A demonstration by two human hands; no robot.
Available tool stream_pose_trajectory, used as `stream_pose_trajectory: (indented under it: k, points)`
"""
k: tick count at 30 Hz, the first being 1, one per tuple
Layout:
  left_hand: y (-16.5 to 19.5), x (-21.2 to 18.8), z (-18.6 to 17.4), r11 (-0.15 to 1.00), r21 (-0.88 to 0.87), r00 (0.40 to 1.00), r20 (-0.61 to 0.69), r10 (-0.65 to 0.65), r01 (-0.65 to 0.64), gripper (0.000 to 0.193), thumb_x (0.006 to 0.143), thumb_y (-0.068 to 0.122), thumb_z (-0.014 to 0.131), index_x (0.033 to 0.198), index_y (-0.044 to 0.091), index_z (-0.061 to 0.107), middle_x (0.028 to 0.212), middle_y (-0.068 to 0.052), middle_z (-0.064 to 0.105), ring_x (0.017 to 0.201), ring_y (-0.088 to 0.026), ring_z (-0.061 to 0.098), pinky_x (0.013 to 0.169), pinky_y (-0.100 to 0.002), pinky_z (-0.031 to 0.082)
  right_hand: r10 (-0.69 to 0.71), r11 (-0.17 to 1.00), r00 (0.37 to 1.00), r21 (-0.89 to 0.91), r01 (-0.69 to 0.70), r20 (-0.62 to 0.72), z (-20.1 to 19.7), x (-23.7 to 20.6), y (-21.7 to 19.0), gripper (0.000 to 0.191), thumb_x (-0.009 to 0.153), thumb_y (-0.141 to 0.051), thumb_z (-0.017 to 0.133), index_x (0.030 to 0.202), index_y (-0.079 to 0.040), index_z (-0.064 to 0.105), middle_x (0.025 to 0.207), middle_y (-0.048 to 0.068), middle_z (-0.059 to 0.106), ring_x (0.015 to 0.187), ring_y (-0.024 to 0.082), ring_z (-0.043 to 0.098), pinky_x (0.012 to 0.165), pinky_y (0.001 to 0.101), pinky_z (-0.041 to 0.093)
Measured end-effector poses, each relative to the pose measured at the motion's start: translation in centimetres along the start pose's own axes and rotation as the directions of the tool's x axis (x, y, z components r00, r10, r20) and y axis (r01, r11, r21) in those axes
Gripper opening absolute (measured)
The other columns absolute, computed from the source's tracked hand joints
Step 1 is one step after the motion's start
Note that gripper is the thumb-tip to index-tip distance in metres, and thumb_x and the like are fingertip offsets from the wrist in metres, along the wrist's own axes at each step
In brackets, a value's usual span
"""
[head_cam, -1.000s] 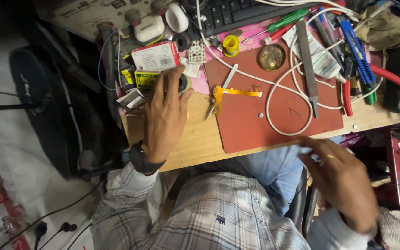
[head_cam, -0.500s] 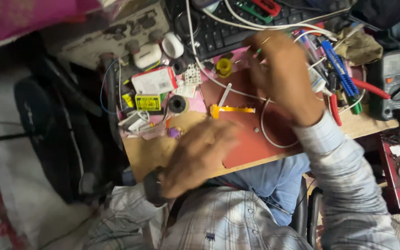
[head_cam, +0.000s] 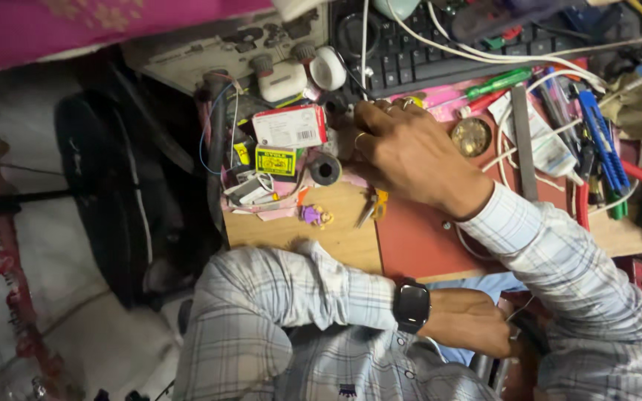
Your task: The person sits at a cluttered repair workbench and tests small mobile phones. They open a phone's back cover, remove and reinsert the battery, touch multimeter probe leads to phone contacts, press phone buttons, and briefly use a smartphone before returning to the phones on the bench.
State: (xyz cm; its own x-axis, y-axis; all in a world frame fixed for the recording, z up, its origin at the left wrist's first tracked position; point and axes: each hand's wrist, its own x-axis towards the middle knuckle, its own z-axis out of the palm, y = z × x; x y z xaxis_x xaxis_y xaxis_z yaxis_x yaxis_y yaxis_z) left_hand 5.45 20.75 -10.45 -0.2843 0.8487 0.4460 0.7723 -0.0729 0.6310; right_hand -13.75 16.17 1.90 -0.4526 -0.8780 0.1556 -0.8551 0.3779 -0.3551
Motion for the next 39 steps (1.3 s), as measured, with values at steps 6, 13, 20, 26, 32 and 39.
stream_pose_trajectory:
  k: [6,13,20,26,32,39]
  points:
    - [-2.3,-1.1,1.3,0.97,-0.242,0.999,-0.025,-0.03,0.023,0.016,0.088,0.01,0.056,0.104,0.01,0.061,0.082,-0.011,0.064,0.076,-0.031,0.069,0.055,-0.043,0.053,-0.076,0.978,0.996,-0.197,0.064,-0.054,0.5,0.3,0.5,0.022,0.082,-0.026,0.072,0.091,-0.006,0.071,0.114,0.012,0.066,0.093,0.028,0.068,0.074,0.0407,0.054]
    - [-3.0,-1.9,2.3,0.985,-0.17,0.992,-0.122,0.024,-0.045,0.008,0.089,0.015,0.057,0.096,0.012,0.058,0.084,-0.011,0.062,0.075,-0.03,0.065,0.061,-0.044,0.051,-0.149,0.956,0.983,-0.269,0.117,-0.104,0.8,1.5,1.4,0.041,0.08,-0.023,0.072,0.117,-0.007,0.075,0.113,0.01,0.065,0.096,0.026,0.067,0.078,0.0378,0.054]
    - [-2.2,-2.5,1.8,0.983,-0.168,0.993,-0.101,0.063,-0.079,0.017,0.088,0.009,0.056,0.105,0.009,0.058,0.076,-0.011,0.06,0.069,-0.03,0.064,0.054,-0.044,0.048,0.251,0.793,0.943,0.606,-0.071,-0.218,-0.9,-1.4,1.3,0.017,0.099,-0.004,0.075,0.115,0.0,0.074,0.109,0.009,0.069,0.095,0.022,0.067,0.085,0.0324,0.053]
    - [-1.6,-2.2,1.0,0.987,-0.16,0.997,-0.076,0.021,-0.033,0.012,0.087,0.011,0.055,0.099,0.012,0.054,0.079,-0.008,0.06,0.076,-0.029,0.066,0.06,-0.043,0.051,0.417,0.376,0.904,0.923,-0.082,-0.09,-1.4,-3.3,1.3,0.018,0.104,-0.003,0.066,0.12,0.003,0.072,0.116,0.012,0.069,0.098,0.015,0.068,0.079,0.0286,0.058]
    - [-1.5,-2.1,-0.4,0.993,-0.118,0.996,-0.081,0.022,-0.031,0.018,0.089,0.006,0.054,0.107,0.008,0.055,0.079,-0.01,0.059,0.075,-0.03,0.066,0.058,-0.043,0.051,0.491,0.262,0.865,0.964,-0.038,-0.1,-1.3,-4.2,1.8,0.016,0.101,0.0,0.067,0.116,0.005,0.072,0.117,0.014,0.07,0.095,0.018,0.07,0.077,0.0289,0.06]
    - [-0.8,-1.6,-1.9,0.995,-0.103,0.999,-0.036,-0.006,0.002,0.016,0.088,0.008,0.053,0.104,0.009,0.056,0.077,-0.009,0.06,0.078,-0.029,0.068,0.058,-0.043,0.052,0.459,0.463,0.865,0.885,-0.037,-0.204,-1.6,-5.2,2.0,0.013,0.099,0.005,0.069,0.111,0.003,0.074,0.113,0.013,0.072,0.101,0.018,0.071,0.095,0.0305,0.059]
